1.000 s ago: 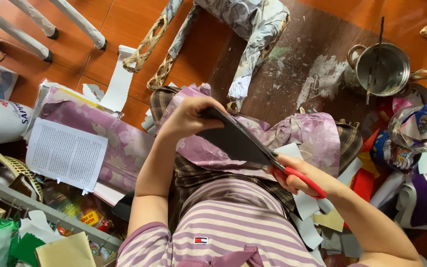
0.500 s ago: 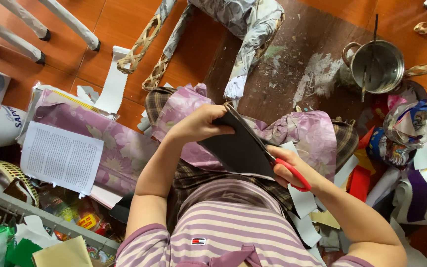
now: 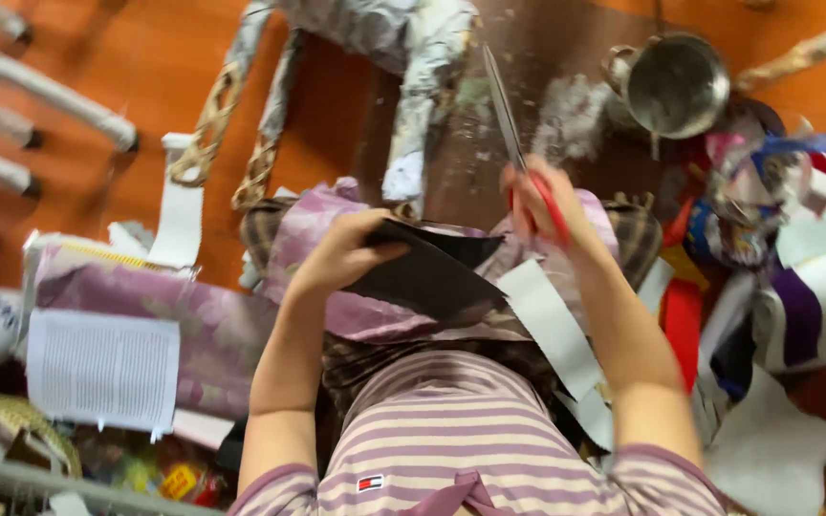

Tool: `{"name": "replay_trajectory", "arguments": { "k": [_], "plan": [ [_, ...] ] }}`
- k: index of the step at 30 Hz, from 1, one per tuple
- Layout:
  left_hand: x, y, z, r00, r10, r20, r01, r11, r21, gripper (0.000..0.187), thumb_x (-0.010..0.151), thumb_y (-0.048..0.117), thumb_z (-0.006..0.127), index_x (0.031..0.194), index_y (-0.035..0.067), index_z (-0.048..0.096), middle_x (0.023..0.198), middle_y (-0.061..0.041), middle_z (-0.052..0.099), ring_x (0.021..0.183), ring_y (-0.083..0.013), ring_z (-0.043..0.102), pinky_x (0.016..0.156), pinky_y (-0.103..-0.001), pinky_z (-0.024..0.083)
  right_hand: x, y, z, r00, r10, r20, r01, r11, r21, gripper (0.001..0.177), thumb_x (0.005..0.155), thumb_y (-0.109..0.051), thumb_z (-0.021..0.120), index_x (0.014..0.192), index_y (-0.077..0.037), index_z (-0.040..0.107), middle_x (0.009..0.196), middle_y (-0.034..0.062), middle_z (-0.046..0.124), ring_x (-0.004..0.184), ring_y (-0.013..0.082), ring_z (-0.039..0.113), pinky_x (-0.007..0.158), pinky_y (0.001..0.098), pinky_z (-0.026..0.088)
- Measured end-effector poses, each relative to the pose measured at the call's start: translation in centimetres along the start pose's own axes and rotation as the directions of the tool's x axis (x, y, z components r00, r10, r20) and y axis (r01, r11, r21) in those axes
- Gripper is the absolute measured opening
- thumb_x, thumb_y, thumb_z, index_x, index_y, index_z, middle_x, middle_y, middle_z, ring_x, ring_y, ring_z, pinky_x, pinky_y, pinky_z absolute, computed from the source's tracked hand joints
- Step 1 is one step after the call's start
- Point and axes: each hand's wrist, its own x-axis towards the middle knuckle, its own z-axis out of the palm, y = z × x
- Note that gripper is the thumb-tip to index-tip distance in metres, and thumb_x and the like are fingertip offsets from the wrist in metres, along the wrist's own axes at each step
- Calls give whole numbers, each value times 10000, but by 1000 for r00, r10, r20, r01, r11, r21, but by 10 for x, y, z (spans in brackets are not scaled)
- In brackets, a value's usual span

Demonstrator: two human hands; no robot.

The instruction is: Crafting a paper-mache animal model by cutting, folding, and applying paper and fabric to the structure.

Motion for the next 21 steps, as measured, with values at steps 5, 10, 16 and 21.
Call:
{"name": "replay_trajectory", "arguments": {
  "k": [5, 10, 16, 21],
  "plan": [
    [-9, -22, 4, 954, -191, -229, 164, 977, -133, 288, 757, 45, 886, 1018, 95, 775, 772, -51, 692, 753, -130, 640, 705, -313, 535, 67, 195, 48, 877, 448, -172, -480, 818, -318, 322, 981, -344, 666, 1195, -104, 661, 1009, 196, 729, 995, 402, 705, 850, 525, 557],
    [-8, -18, 7, 869, -352, -347, 224, 906, -359, 198, 801, -7, 830, 968, 52, 741, 766, -20, 675, 706, -105, 620, 648, -241, 532, 82, 179, 71, 857, 471, -211, -516, 767, -383, 457, 965, -176, 667, 1372, -34, 518, 1150, 312, 629, 1094, 521, 666, 941, 611, 550],
    [19, -24, 23, 736, -457, -500, 118, 814, -569, 166, 906, 26, 749, 1065, 46, 706, 861, -52, 696, 753, -110, 686, 717, -258, 600, 24, -38, 20, 910, 397, 121, -415, 880, 232, 571, 1026, -629, 321, 894, -169, 633, 796, 26, 597, 770, 227, 612, 678, 299, 436],
    [14, -88, 62, 679, -549, -487, 176, 767, -618, 194, 984, 148, 710, 1129, 40, 643, 916, -83, 673, 773, -127, 653, 690, -278, 603, -46, -3, 48, 921, 329, -209, -235, 896, 377, 487, 799, -21, 836, 1255, -76, 674, 1017, 88, 722, 980, 194, 663, 924, 366, 537]
  ]
}}
